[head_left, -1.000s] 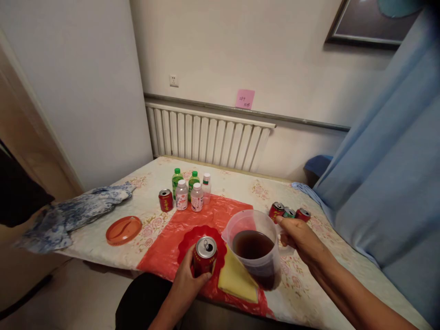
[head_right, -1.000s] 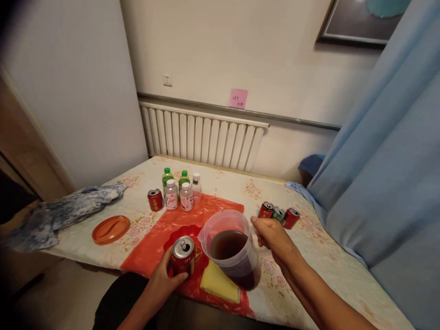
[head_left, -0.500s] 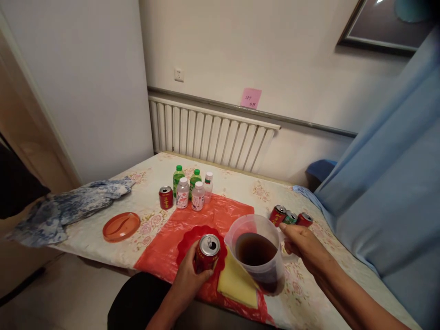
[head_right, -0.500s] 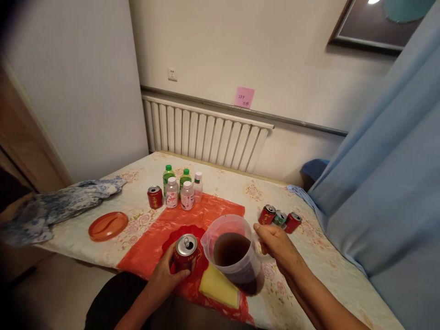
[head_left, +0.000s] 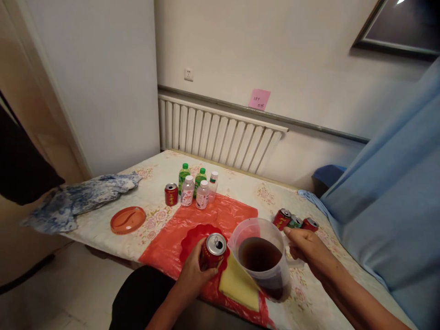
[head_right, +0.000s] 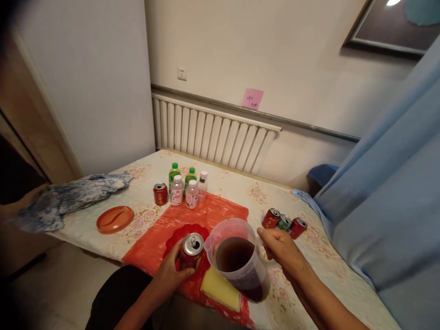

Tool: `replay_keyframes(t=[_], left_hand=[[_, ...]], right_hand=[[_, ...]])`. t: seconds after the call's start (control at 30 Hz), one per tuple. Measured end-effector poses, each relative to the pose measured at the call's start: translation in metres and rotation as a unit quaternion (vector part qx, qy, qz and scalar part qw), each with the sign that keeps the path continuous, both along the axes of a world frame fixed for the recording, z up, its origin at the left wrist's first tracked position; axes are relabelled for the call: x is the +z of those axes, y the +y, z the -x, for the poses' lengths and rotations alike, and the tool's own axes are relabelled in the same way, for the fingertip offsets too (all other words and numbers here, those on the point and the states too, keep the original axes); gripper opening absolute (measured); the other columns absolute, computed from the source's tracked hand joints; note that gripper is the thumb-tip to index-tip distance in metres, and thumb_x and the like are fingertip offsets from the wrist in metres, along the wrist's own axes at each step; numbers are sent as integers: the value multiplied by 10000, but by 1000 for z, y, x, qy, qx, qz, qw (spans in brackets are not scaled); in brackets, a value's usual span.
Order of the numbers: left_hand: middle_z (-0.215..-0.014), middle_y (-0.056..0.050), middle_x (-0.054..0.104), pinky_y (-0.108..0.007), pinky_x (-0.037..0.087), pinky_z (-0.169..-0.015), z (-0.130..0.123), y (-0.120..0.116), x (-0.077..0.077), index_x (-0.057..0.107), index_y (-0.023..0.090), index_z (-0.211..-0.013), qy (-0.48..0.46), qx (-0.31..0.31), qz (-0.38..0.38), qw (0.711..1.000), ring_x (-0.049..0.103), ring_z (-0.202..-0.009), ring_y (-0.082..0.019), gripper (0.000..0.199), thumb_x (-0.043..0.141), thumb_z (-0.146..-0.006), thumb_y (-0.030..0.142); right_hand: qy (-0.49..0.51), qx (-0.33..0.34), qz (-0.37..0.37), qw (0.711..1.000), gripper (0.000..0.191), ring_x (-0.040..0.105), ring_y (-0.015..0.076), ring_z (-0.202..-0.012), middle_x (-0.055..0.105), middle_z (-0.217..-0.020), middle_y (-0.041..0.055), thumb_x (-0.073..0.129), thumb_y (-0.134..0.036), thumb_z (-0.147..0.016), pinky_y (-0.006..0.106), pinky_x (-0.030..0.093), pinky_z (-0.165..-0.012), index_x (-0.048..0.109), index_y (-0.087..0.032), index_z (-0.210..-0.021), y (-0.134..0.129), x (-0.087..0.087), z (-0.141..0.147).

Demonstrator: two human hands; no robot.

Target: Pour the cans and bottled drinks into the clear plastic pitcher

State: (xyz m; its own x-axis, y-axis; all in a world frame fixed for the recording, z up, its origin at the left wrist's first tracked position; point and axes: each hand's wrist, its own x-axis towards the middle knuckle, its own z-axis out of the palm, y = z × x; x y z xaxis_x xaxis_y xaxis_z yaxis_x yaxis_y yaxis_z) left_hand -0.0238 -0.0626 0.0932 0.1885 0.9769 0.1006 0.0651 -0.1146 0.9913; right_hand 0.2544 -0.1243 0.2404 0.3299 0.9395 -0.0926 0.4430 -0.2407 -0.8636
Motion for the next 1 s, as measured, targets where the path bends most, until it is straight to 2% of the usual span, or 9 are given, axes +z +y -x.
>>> replay_keyframes(t=[0.3,0.5,0.73,0.87,1.0], left_hand=[[-1392,-147,609,-519,363,-1181,6,14,-4,559,175,-1337,14,-34,11,999,509,-1352,-363,807,722,-551,100],[-1417,-145,589,-504,342,-1185,18,42,2,504,162,-1371,36,-71,-7,997,505,-1354,-338,800,700,-596,125],[-1454,-118,561,-466,353,-1183,15,76,-11,470,190,-1395,76,-136,-18,988,486,-1370,-320,827,720,-611,116],[-1451,-105,567,-454,360,-1183,9,93,-14,465,196,-1396,66,-175,-20,982,494,-1365,-309,827,704,-609,103],[-1446,-102,572,-459,372,-1177,6,107,-24,475,194,-1389,55,-185,-22,981,504,-1354,-310,818,702,-608,112]], right_hand=[[-4,-4,4,1000,590,231,93,-411,345,-386,-35,552,-759,-652,301,179,-469,408,-256,-380,2,11,12],[-12,-14,18,1000,596,237,96,-420,375,-398,-19,549,-772,-654,303,153,-479,408,-253,-396,6,7,8],[-23,-20,34,999,608,225,94,-430,354,-401,-26,528,-767,-683,302,151,-491,397,-248,-396,15,5,16],[-19,-24,33,999,595,262,97,-431,397,-416,-21,540,-739,-717,295,185,-482,411,-241,-419,23,-2,17],[-20,-23,32,999,603,252,88,-431,403,-420,-28,519,-747,-738,280,173,-477,391,-238,-440,33,-16,10]])
